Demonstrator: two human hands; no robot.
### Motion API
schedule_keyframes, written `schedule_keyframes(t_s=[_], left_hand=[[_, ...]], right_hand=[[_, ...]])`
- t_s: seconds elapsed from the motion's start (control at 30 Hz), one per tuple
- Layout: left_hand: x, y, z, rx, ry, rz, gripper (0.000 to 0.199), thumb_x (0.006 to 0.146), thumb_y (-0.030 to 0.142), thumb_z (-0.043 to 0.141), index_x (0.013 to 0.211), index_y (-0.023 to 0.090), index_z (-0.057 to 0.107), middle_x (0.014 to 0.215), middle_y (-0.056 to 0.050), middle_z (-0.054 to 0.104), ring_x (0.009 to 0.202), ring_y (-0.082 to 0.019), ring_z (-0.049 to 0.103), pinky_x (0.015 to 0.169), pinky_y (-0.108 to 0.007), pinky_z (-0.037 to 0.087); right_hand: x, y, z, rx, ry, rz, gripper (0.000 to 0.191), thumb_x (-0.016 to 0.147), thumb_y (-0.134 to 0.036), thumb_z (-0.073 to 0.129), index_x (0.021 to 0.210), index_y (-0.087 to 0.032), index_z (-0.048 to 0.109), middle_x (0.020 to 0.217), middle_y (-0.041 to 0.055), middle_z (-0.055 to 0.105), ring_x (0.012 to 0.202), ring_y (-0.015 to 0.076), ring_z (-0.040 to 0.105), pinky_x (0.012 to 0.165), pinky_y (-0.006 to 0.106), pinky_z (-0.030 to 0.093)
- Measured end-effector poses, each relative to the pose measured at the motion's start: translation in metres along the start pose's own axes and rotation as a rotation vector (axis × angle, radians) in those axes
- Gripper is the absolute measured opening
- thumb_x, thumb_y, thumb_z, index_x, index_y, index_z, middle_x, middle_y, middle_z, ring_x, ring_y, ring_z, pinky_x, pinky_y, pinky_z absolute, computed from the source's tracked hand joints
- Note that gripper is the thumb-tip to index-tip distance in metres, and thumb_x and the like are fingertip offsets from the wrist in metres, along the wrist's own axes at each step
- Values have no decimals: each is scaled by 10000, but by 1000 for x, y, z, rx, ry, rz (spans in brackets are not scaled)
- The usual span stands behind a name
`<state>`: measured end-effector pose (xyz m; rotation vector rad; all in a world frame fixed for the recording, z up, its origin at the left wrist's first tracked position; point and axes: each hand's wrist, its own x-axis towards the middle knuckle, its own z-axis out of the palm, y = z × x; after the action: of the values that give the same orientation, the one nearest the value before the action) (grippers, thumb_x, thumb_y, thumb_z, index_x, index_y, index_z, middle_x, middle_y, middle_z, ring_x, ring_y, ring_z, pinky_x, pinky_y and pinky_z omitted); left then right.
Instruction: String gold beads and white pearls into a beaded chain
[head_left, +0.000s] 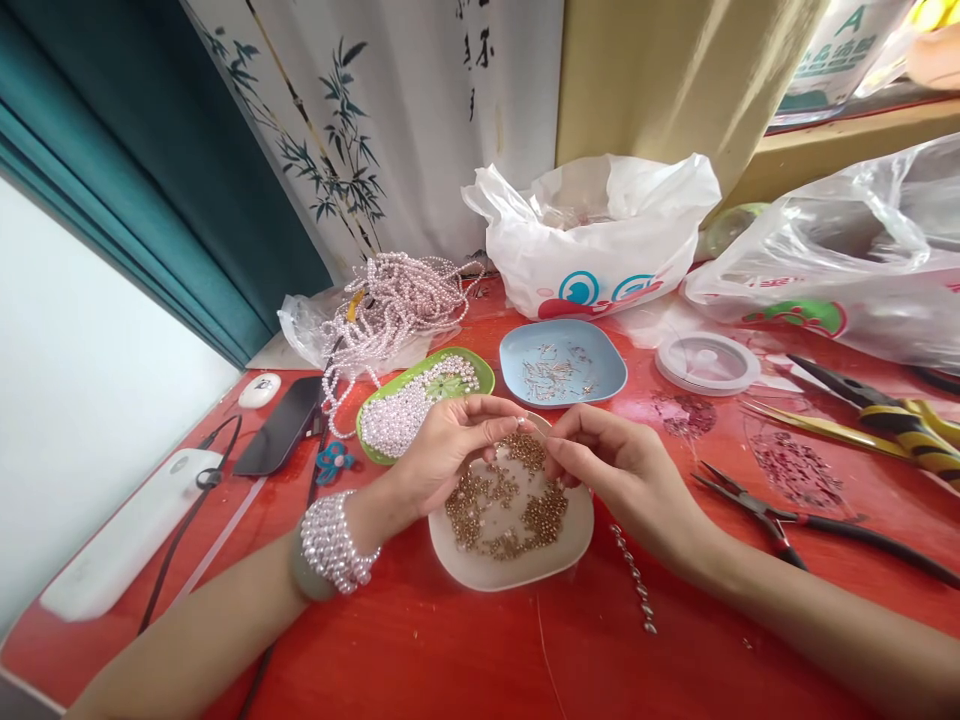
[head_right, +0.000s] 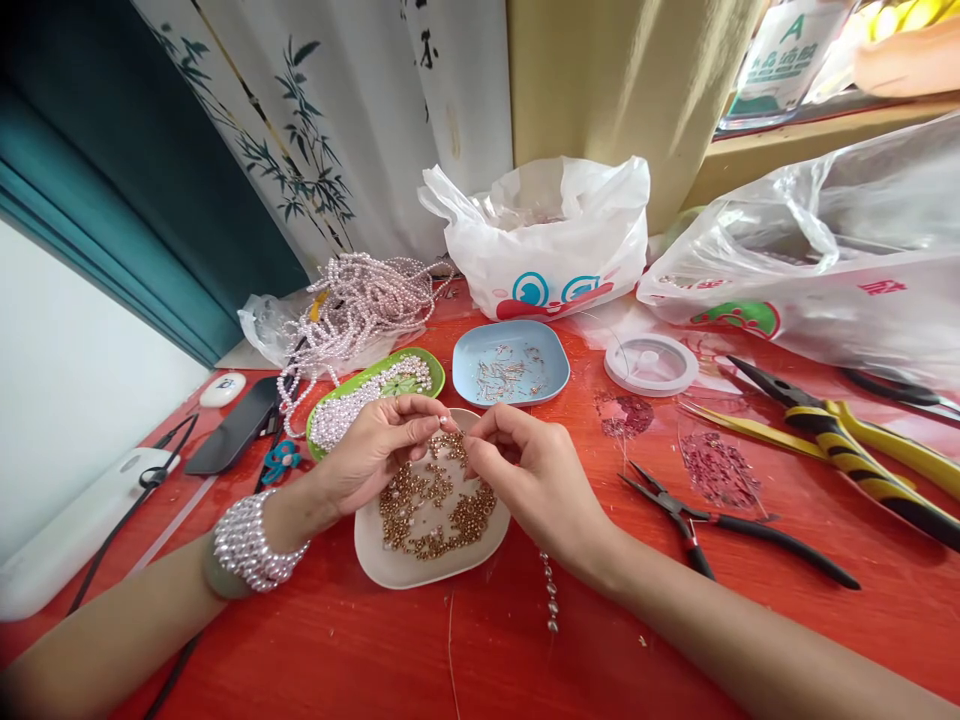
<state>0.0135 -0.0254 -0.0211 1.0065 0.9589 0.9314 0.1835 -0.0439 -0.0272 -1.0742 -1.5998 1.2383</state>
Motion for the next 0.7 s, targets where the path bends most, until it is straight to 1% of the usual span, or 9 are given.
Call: schedule_keyframes(t_s=[0.17, 0.3, 0.4, 0.47, 0.6, 0.7], left_hand=[[1, 0, 0, 6, 30, -9, 160, 643, 222, 716, 735, 137, 617, 735, -8, 644, 468, -23, 420, 432, -167, 311], [1, -1, 1, -30, 16, -5, 146, 642, 204, 717, 721, 137, 615, 723, -4, 638, 507, -29, 458, 436, -153, 317], [2, -1, 1, -47, 13, -14, 149, 636, 189, 722, 748, 151, 632, 715, 5, 633, 539, -35, 480, 443, -146, 319], [2, -1, 1, -34, 18, -27, 154, 634, 196, 723, 763, 160, 647, 719, 8, 631, 529, -34, 470, 445, -153, 319], [2, -2, 0, -4, 21, -28, 142, 616, 216, 735, 707, 151, 648, 681, 19, 601, 494, -25, 429, 449, -167, 318], [2, -2, 0, -14, 16, -27, 159, 602, 210, 744, 699, 152, 633, 668, 29, 584, 485, -24, 418, 447, -173, 308]], right_hand=[[1, -2, 1, -28, -10, -32, 149, 755, -219, 482, 611, -182, 499, 565, -5, 577, 526, 111, 534, 497, 241, 414], [1, -4, 1, -28, -19, -34, 147, 751, -220, 477, 611, -182, 500, 570, -5, 574, 529, 111, 534, 495, 240, 414], [1, -4, 1, -34, -22, -35, 152, 753, -221, 474, 608, -183, 498, 568, -7, 570, 531, 111, 535, 499, 241, 415], [0, -5, 1, -37, -16, -34, 152, 754, -221, 475, 608, -183, 498, 568, -8, 571, 532, 111, 537, 499, 240, 418], [0, -4, 1, -36, -11, -31, 147, 750, -216, 476, 608, -183, 497, 563, -11, 570, 525, 109, 539, 489, 236, 419], [0, -4, 2, -39, -13, -42, 145, 748, -203, 474, 606, -183, 495, 557, -15, 562, 520, 105, 533, 487, 231, 418]])
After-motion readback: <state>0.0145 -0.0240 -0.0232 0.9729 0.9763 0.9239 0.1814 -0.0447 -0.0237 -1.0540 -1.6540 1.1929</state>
